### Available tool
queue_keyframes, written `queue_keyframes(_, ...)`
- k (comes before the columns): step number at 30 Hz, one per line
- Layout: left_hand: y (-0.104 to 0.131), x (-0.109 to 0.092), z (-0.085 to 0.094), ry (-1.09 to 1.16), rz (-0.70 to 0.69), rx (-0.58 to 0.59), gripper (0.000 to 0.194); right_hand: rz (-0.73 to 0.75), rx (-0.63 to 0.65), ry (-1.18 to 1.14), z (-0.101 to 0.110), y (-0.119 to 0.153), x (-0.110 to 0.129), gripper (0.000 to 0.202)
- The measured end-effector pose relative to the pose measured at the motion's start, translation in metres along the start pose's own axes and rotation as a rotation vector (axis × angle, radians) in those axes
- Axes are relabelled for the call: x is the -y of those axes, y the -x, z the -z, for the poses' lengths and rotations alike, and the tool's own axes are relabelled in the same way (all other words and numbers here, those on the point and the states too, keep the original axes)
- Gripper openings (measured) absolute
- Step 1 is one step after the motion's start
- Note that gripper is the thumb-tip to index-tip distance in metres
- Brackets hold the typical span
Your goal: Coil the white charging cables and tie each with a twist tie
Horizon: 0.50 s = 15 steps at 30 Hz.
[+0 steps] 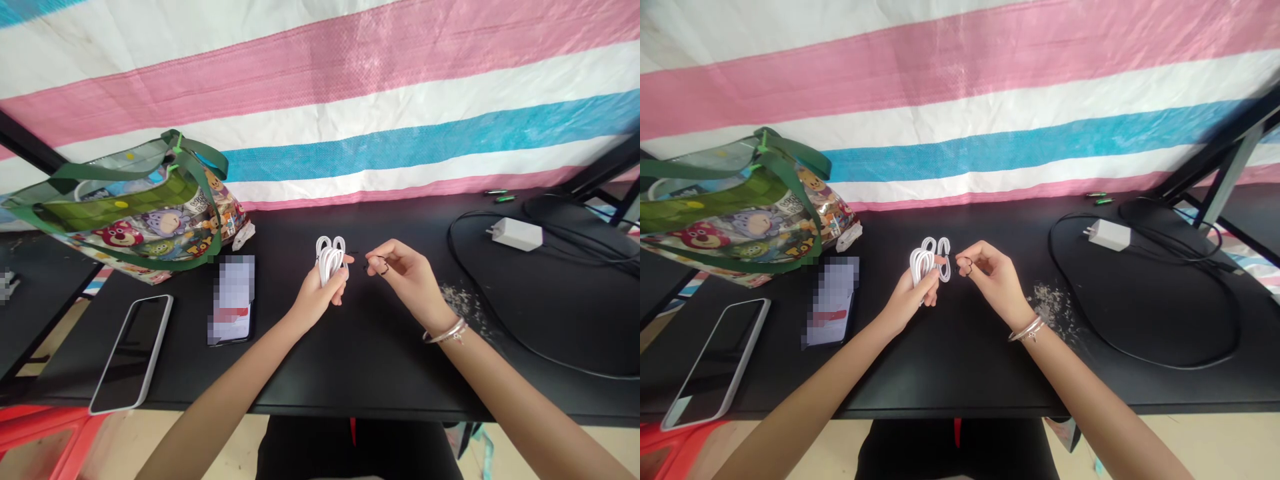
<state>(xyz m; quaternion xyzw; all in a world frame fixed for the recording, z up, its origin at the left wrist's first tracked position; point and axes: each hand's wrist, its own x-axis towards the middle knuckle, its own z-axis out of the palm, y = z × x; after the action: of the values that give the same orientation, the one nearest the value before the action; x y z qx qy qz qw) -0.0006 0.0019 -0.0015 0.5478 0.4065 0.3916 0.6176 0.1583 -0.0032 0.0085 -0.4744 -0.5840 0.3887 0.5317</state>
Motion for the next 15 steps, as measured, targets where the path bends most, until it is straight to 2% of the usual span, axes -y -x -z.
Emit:
queue_keyframes(10,0.0003,0.0007,0.0013,-0.022,-0.015,-0.034,0.034,-0.031,0.029,-0.014,0.0004,-0.0008,0.0013,0.044)
queue_keyframes(15,-0.0006,0.0020,0.0025,-0.068,0.004,-0.010,0.032,-0.049,0.053,-0.037,-0.0018,-0.0002,0.0015,0.045)
